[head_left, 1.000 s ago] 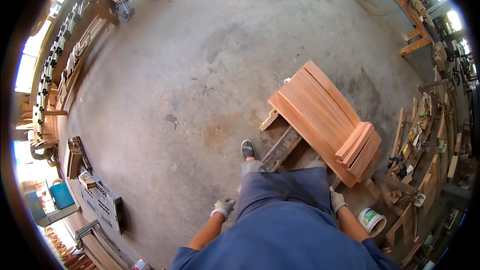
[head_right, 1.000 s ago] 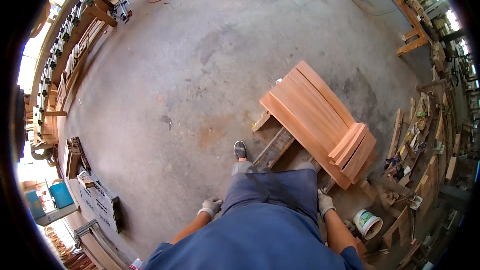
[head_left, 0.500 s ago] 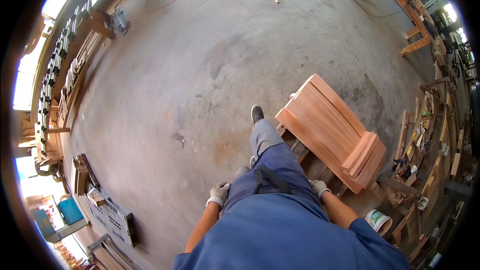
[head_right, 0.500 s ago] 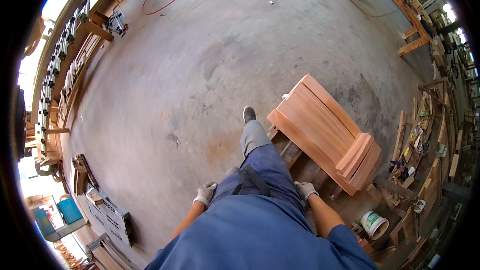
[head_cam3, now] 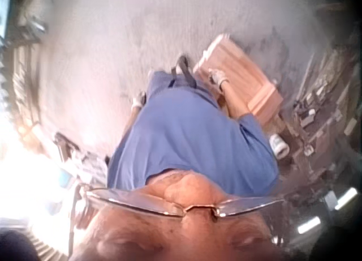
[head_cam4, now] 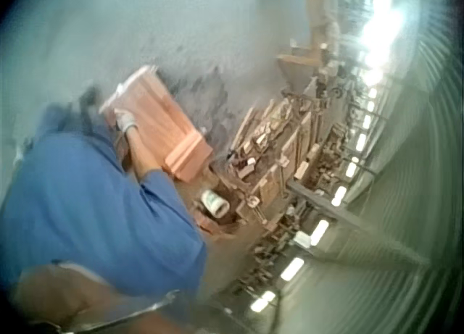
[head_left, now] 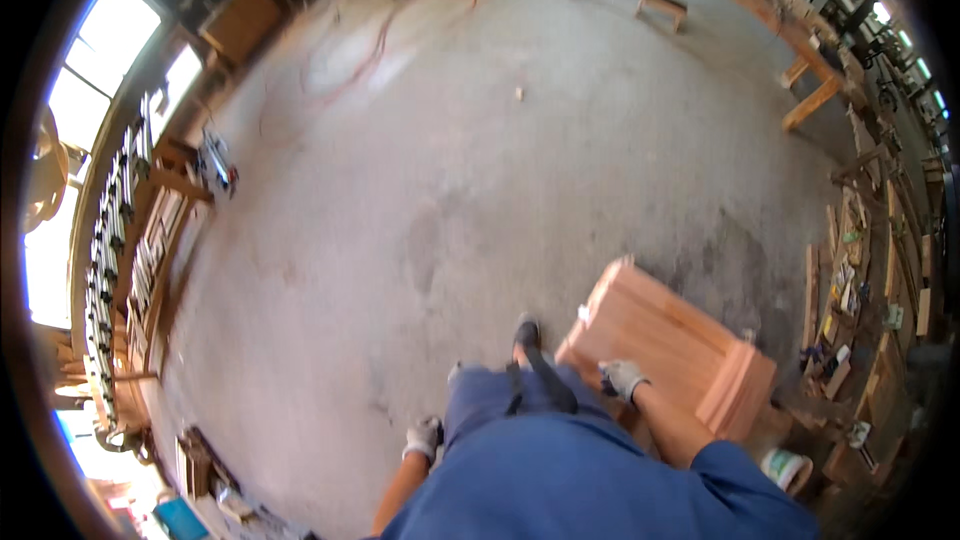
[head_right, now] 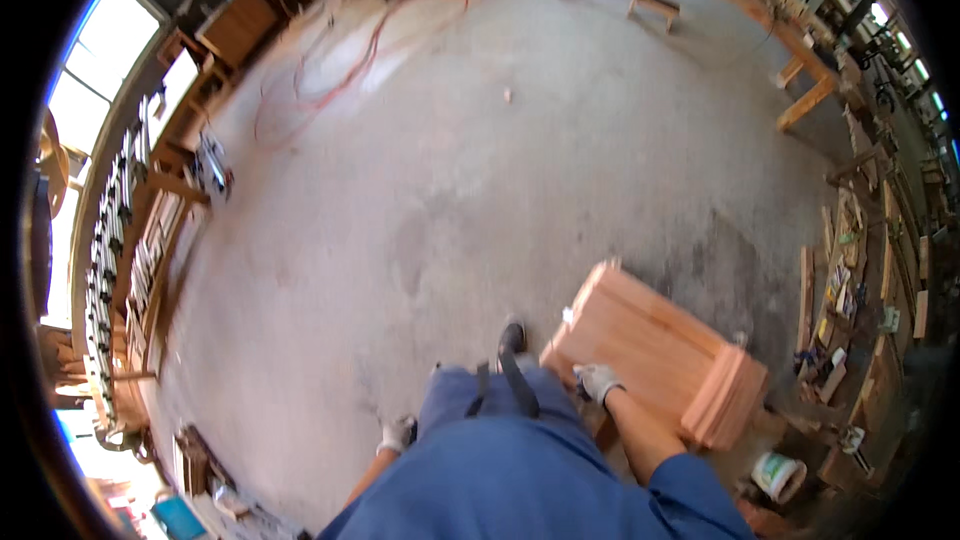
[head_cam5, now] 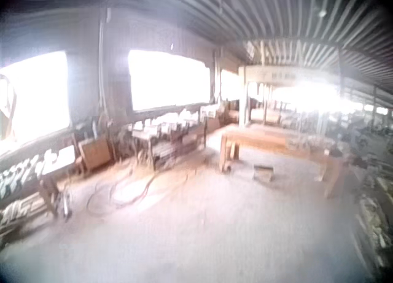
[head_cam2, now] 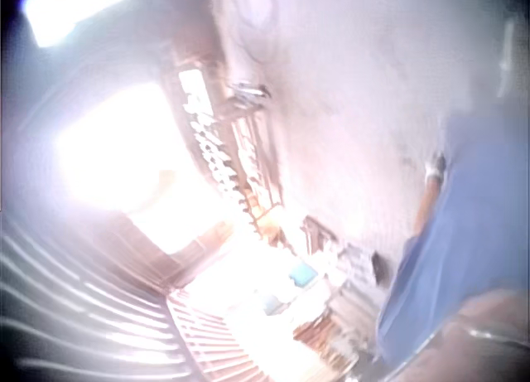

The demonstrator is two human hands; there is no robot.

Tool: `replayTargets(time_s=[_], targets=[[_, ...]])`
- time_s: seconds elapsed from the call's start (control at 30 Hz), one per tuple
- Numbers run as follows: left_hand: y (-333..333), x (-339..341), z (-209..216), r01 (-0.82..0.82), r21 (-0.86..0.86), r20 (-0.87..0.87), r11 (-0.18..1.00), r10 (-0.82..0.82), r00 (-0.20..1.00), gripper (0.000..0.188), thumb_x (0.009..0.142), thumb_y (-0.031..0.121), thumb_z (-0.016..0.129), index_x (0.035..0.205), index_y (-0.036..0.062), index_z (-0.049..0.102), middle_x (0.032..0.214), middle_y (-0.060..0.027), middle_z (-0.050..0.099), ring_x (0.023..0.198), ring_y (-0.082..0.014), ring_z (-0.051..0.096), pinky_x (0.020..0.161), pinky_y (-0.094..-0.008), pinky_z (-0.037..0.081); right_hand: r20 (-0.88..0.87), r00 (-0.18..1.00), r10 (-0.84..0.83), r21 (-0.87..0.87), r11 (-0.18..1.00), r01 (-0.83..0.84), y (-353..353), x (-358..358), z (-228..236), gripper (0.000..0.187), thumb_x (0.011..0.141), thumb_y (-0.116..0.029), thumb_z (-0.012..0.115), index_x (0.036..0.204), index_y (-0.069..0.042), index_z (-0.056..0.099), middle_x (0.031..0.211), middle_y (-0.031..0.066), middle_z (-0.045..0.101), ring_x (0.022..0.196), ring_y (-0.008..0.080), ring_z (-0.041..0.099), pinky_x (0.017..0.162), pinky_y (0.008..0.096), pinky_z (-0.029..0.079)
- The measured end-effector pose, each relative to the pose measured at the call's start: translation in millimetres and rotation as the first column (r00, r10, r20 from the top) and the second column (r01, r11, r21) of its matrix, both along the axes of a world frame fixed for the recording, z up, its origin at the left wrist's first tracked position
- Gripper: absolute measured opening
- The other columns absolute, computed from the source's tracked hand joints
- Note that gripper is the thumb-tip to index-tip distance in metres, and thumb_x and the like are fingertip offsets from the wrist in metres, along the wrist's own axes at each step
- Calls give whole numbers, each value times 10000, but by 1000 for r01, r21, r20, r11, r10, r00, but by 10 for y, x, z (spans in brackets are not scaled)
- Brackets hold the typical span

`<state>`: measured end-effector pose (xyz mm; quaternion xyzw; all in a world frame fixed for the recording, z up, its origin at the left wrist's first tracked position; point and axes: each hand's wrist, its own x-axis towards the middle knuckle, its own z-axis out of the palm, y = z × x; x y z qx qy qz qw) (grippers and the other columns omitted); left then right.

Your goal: The person carries wooden planks to a workbench, then uses a tape measure to measure and mark several planks. The person repeatedly picks up planks, measures them, and places them back on the bench or nearby pallets.

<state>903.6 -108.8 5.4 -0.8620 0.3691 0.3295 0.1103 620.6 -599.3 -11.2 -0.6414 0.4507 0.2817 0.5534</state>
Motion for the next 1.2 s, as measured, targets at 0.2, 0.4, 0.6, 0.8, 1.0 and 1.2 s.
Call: replayTargets(time_s=[0.2,0.4,0.6,0.8,1.0,1.2], targets=[[-1207,1260,-22,-770,65,-307,635,747,590,361,950,448,659,1266,296,748,1221,-134,745,1165,-331,696,1013,-431,540,55,734,-676,129,734,667,-876,1397,814,288,1010,-319,649,1041,-33,652,844,128,687,710,256,701,618,384,606],[-2137,2253,-316,-577,102,-274,810,581,767,458,920,554,629,1291,306,732,1287,-143,710,1220,-348,664,1056,-425,515,-129,702,-701,73,699,711,-1099,1275,409,350,1022,-330,626,1131,2,647,925,169,721,760,307,731,671,432,629],[-2673,3375,-604,-433,183,-354,883,470,809,494,906,565,623,1306,293,723,1335,-125,682,1281,-345,612,1116,-437,457,-380,534,-755,-71,600,797,-1008,1560,691,336,1033,-334,592,1015,-7,669,836,153,690,688,274,703,600,402,594],[-4331,4566,-389,-574,154,-522,804,560,644,279,992,328,630,1104,94,733,892,-33,727,784,-173,679,690,-360,564,-207,834,-512,-89,858,505,-1265,2116,451,363,1057,-343,499,1217,-83,697,1160,205,735,1006,328,741,837,459,600],[-5898,5528,-33,-762,-40,-652,646,561,510,357,960,250,708,1252,44,709,782,-62,705,627,-158,655,549,-312,518,-139,931,-338,-161,935,315,-1752,2594,695,311,986,-242,527,1228,-145,698,1185,145,738,1054,326,727,897,444,582],[-6785,5460,-172,-688,-36,-664,725,497,558,285,953,256,670,1123,46,762,760,-51,709,630,-152,667,553,-307,523,-176,409,-895,9,414,910,-2225,2572,495,293,1024,-260,629,1085,17,704,914,171,738,727,311,723,637,450,596]])
